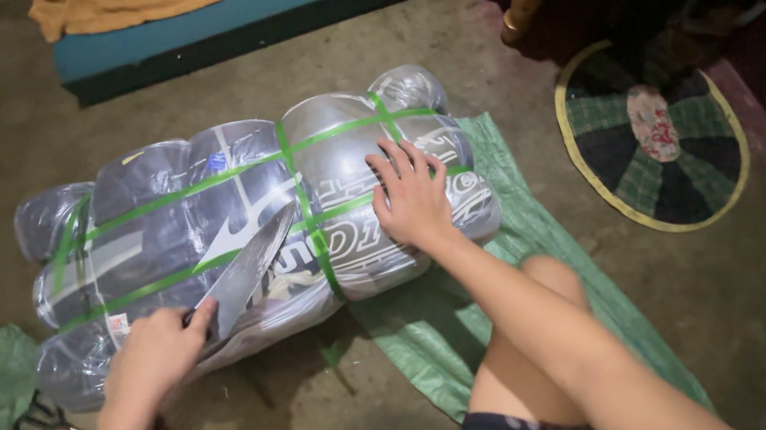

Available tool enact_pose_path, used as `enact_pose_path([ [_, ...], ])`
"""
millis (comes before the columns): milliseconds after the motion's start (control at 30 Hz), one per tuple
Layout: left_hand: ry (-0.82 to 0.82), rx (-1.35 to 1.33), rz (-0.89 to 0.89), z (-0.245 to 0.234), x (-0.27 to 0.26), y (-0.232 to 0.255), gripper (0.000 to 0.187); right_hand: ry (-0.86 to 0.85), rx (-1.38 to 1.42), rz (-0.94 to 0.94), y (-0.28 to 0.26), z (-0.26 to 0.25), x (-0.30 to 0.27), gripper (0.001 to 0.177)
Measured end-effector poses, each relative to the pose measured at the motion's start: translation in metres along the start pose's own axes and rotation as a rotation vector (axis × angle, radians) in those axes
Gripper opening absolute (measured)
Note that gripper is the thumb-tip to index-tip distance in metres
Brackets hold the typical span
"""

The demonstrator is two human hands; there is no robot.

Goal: The person cuts through green plastic strapping and clear plastic wrap on a large bundle using scissors and then a knife, eventually pulling the wrap open by hand.

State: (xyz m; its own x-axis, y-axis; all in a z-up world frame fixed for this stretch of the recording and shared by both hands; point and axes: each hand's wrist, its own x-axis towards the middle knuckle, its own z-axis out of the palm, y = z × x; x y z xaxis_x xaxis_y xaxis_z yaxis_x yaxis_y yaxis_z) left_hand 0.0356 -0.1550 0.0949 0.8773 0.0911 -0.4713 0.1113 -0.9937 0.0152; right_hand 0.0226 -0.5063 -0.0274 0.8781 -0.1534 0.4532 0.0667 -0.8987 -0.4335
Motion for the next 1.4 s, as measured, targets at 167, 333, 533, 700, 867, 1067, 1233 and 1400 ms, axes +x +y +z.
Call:
enact_pose_path([
  [167, 0.049, 0.093, 0.113, -0.017, 0.013, 0.003, 0.068, 0.007, 0.017, 0.028, -0.003, -0.004, 0.0, 0.047],
  [333, -0.162, 0.141, 0.119, -0.042, 0.025, 0.002, 0.078, 0.027, 0.036, 0.014, -0.002, -0.001, -0.003, 0.045],
  [533, -0.196, 0.105, 0.137, -0.041, 0.016, -0.003, 0.072, 0.039, 0.034, 0.01, -0.003, -0.001, -0.003, 0.045],
  [700, -0.201, 0.025, 0.15, -0.037, 0.018, -0.007, 0.065, 0.046, 0.023, 0.013, -0.003, 0.0, -0.005, 0.045],
  [867, -0.243, 0.048, 0.125, -0.036, 0.026, -0.009, 0.067, 0.053, 0.012, 0.008, -0.003, 0.0, -0.002, 0.046],
  [1067, -0.237, 0.062, 0.136, -0.036, 0.024, -0.014, 0.066, 0.039, -0.003, 0.001, -0.002, 0.001, -0.003, 0.049],
  [1233, -0.244, 0.062, 0.126, -0.039, 0.025, -0.009, 0.072, 0.026, -0.004, 0.013, -0.001, 0.003, -0.001, 0.047],
  [1400, -0.227, 0.116, 0.156, -0.046, 0.026, -0.006, 0.08, -0.002, -0.147, 0.118, -0.015, 0.019, 0.009, 0.046],
])
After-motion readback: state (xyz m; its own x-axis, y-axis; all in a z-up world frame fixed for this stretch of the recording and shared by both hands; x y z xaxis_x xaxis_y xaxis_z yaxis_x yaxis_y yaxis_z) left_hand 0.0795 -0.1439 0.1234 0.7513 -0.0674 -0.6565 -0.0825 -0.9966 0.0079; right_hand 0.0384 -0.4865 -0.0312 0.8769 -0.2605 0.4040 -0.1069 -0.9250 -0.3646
